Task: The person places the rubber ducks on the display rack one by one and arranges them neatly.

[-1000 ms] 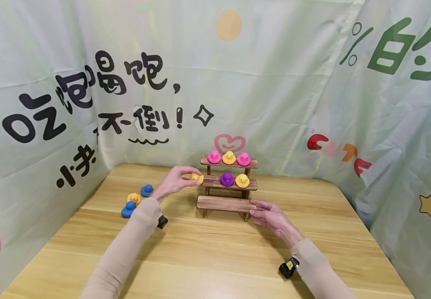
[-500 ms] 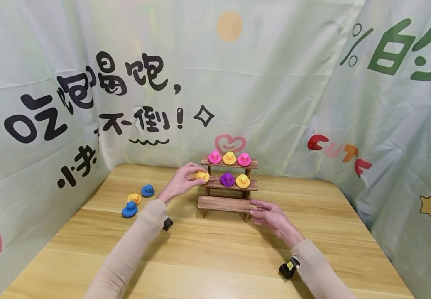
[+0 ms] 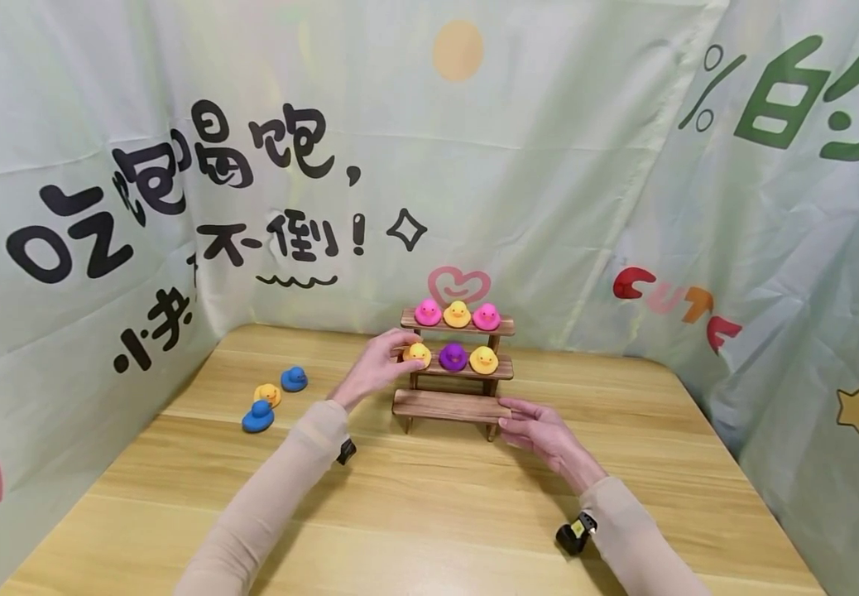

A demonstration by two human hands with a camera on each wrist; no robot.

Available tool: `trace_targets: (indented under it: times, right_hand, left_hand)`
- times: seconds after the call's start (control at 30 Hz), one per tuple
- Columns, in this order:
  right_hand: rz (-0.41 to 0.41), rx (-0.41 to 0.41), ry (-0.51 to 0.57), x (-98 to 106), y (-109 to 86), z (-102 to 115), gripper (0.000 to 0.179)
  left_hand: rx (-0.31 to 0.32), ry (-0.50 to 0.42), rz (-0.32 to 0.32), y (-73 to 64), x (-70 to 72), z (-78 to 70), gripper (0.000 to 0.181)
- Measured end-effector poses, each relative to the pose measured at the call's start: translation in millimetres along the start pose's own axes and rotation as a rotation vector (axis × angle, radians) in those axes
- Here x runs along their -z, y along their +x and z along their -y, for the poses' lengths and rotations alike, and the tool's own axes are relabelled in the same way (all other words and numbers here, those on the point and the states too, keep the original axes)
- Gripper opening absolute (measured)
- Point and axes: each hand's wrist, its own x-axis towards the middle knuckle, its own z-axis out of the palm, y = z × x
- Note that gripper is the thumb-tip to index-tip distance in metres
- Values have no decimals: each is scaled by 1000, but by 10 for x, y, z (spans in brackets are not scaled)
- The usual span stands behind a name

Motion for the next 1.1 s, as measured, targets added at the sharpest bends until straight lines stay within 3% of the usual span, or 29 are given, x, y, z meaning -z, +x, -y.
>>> trace_targets:
  times: [0.2,0.37,1.1]
  right_hand:
    - [2,2,-6,9,-3,4,60]
    - [13,4,-10,3,-4,7,61]
    - [19,6,0,12,-17,-3,60]
  left_hand:
    - [-7,-16,-31,29,-73,5,39]
    - [-2,30,-51,38,-104,8,40]
    - [-5,81,-10,35,-110,21,43]
